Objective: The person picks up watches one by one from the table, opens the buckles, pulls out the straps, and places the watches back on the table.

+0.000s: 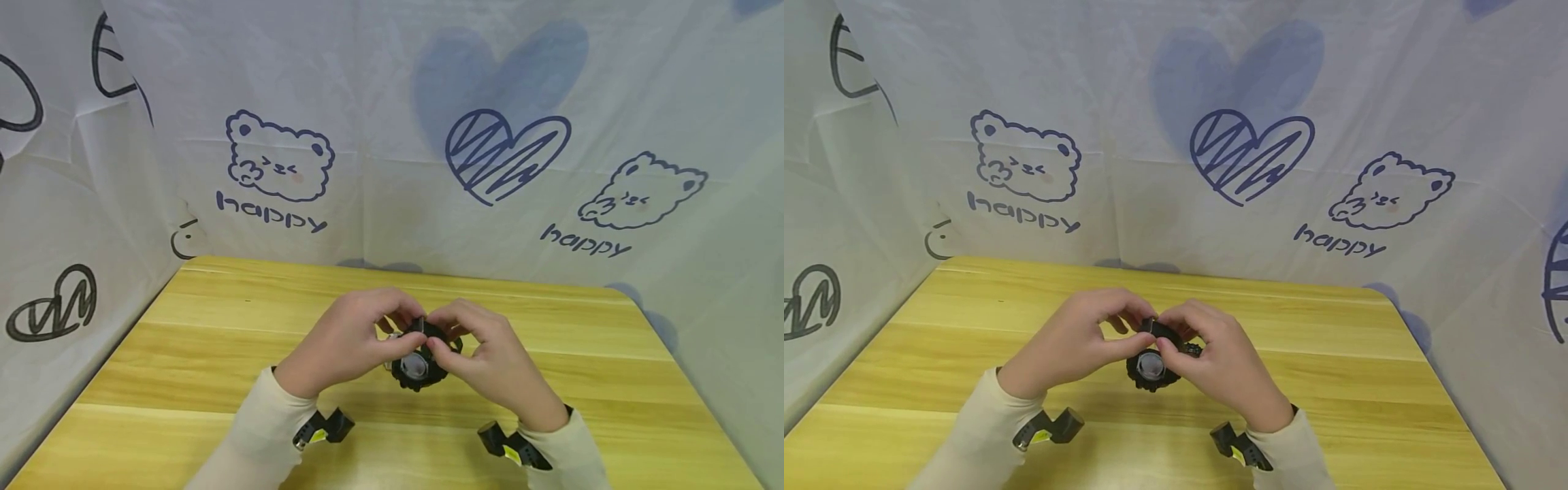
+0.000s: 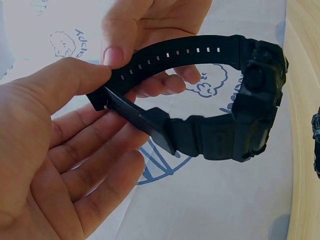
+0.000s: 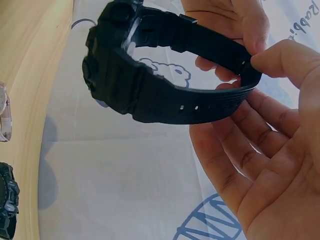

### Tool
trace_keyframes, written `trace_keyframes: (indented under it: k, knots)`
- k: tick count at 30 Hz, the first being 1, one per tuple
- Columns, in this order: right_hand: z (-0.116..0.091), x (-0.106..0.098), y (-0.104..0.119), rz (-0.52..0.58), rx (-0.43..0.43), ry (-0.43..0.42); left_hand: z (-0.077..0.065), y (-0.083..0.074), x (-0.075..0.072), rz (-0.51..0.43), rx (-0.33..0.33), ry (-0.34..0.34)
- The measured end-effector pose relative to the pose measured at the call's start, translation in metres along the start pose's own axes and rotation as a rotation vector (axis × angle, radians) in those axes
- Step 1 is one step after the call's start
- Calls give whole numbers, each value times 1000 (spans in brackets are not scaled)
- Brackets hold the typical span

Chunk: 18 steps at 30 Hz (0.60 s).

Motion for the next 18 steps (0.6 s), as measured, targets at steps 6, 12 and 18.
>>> trace_keyframes:
  k: [6,12,18]
  knots:
    - [0,0,0,-9,-4,-4,0,-1,0,25,10,0]
    - [0,0,-1,-20,0,2,0,0,1,35,-4,8]
    - [0,0,-1,-21,-5,-1,0,1,1,37,-11,14]
Point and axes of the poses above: each hand's wrist, its own z-axis towards the middle knuckle, its own x-axis out of the palm, y = z × x, the point moved 7 cm from there along z, towards the middle knuckle, and after that the axes turned 14 degrees about -y, right-handed, at the moved point
